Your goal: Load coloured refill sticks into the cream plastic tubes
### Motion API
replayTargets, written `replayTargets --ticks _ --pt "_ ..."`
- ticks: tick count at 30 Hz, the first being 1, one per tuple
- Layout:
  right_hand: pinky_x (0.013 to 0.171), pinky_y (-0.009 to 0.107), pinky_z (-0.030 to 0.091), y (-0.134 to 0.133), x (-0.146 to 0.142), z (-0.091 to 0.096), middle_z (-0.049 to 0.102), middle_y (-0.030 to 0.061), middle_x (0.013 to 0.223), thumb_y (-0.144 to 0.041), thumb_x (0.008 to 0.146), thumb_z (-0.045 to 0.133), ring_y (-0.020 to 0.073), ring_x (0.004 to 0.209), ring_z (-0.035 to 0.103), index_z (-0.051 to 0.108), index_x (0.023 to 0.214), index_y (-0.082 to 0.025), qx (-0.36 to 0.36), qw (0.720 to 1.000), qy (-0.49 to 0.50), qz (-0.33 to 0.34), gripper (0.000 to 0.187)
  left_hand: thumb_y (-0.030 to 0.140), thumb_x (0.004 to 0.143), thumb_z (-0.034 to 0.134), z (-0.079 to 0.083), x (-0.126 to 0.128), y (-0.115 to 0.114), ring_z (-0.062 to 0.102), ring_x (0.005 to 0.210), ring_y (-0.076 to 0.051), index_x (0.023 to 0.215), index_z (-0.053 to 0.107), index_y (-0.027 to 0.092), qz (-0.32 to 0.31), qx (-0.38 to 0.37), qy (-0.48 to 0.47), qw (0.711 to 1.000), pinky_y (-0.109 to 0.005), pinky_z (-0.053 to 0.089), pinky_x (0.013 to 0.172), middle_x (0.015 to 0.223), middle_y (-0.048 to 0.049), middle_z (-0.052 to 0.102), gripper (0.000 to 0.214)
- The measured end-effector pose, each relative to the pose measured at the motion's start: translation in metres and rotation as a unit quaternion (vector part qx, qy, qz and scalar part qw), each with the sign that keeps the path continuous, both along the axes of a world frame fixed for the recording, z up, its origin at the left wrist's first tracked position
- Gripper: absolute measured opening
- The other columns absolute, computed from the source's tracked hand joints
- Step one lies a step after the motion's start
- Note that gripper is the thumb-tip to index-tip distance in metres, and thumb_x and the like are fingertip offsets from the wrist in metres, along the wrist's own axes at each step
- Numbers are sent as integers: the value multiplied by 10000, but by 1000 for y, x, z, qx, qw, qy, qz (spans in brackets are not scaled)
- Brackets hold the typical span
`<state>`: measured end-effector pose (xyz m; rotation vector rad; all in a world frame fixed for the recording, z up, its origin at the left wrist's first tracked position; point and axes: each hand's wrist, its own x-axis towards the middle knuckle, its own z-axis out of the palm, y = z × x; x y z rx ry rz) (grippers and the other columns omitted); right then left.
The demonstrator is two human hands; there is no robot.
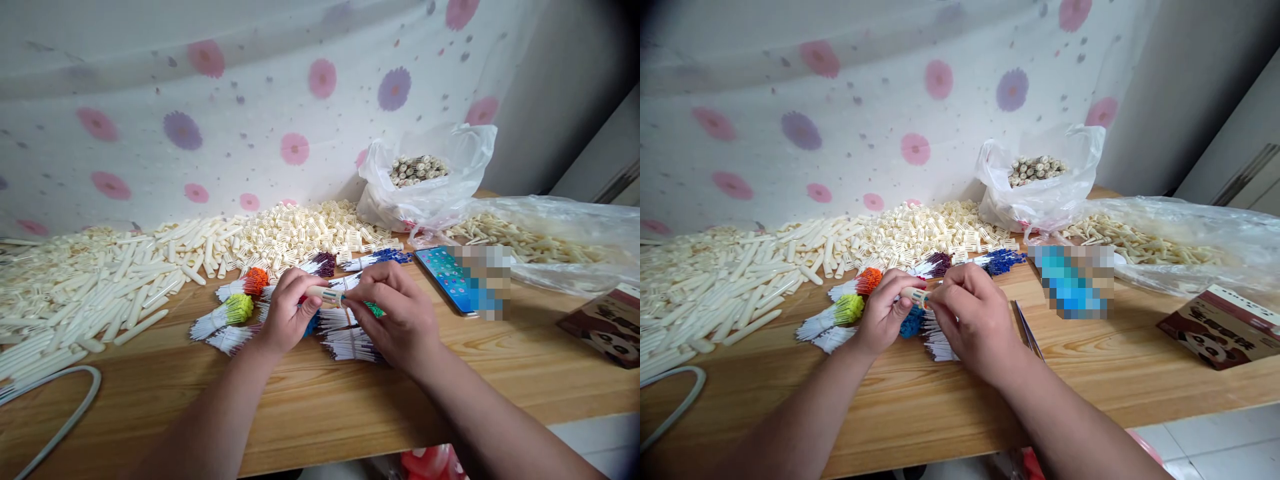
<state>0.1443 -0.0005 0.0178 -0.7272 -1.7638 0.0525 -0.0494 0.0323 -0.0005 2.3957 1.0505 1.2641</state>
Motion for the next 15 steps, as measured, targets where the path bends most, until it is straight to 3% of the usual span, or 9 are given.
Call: replayTargets --ticks 9,15 --pt "672 268 441 3 -4 -2 536 22 794 -87 808 556 135 765 521 610 796 -173 -68 996 46 24 101 433 887 485 -2 3 -4 540 837 -203 946 652 170 81 79 4 994 -329 434 750 861 -73 561 317" --pt "714 283 438 6 -12 -9 563 23 801 -189 835 579 143 788 531 637 772 -179 -167 975 133 58 86 446 863 518 -1 4 -6 528 815 -210 912 663 185 136 112 10 984 -346 432 746 824 -69 566 303"
